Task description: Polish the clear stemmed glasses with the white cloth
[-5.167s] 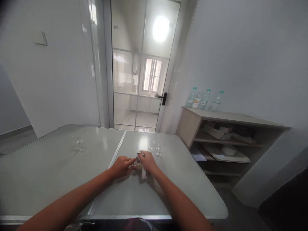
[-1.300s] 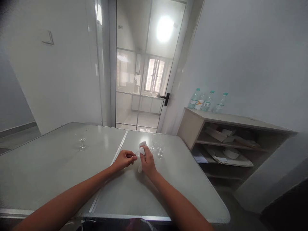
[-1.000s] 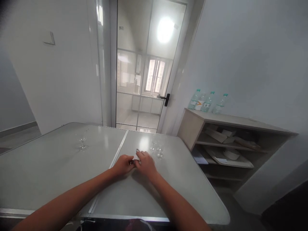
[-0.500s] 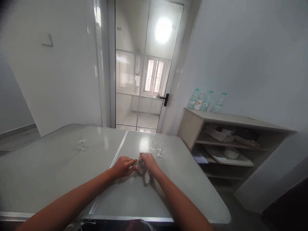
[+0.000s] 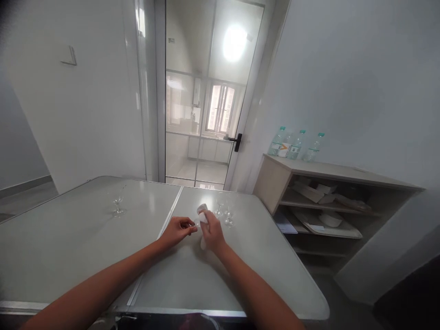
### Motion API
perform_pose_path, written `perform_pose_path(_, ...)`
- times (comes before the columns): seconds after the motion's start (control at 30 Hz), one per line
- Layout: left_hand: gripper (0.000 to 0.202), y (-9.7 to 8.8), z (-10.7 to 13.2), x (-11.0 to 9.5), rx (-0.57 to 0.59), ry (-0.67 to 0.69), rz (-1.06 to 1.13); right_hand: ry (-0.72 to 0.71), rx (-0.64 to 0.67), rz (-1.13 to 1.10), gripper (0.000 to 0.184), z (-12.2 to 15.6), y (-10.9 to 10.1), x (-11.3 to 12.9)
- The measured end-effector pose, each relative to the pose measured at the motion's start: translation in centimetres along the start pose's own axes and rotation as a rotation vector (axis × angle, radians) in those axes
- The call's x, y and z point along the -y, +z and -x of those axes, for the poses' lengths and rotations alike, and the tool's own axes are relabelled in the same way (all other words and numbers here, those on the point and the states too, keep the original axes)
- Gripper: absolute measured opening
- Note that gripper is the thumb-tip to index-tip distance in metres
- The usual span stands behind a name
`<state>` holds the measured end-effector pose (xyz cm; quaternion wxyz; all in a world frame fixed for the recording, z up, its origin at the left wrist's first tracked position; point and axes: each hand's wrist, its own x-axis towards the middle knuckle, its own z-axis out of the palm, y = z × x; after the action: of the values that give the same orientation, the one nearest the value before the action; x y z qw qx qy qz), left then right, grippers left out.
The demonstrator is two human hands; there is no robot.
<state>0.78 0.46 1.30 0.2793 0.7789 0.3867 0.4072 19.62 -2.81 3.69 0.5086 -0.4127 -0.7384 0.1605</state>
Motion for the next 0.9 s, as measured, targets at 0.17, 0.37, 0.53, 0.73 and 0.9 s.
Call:
perform_pose_path(0.17,0.015,0.0,0.2,1.5,-0.04,0.153,-0.247,-0.383,0.303,0.351,0.039,0.1,0.2,0.3)
perform_pose_path(0.37,0.018,0.1,1.5,0.9,-0.024,0.354,-0.441,-0.074,0.146,0.422,0.013,0.2,0.7,0.5)
perform_pose_path(0.53,0.03,0.0,1.6,0.8,-0.034,0.644,-0.689,0.285,0.082,0.051,0.021,-0.4,0.8,-0.7)
perform_pose_path(0.73,0.028,-0.1,1.5,1.5,-0.021,0.619,-0.64,0.499,0.189,-0.283,0.034,-0.6,1.0,-2.0)
perform_pose_path(0.9,0.027,0.0,1.4,1.5,0.007,0.5,-0.563,0.532,0.196,-0.359,0.038,-0.6,0.7,-2.0)
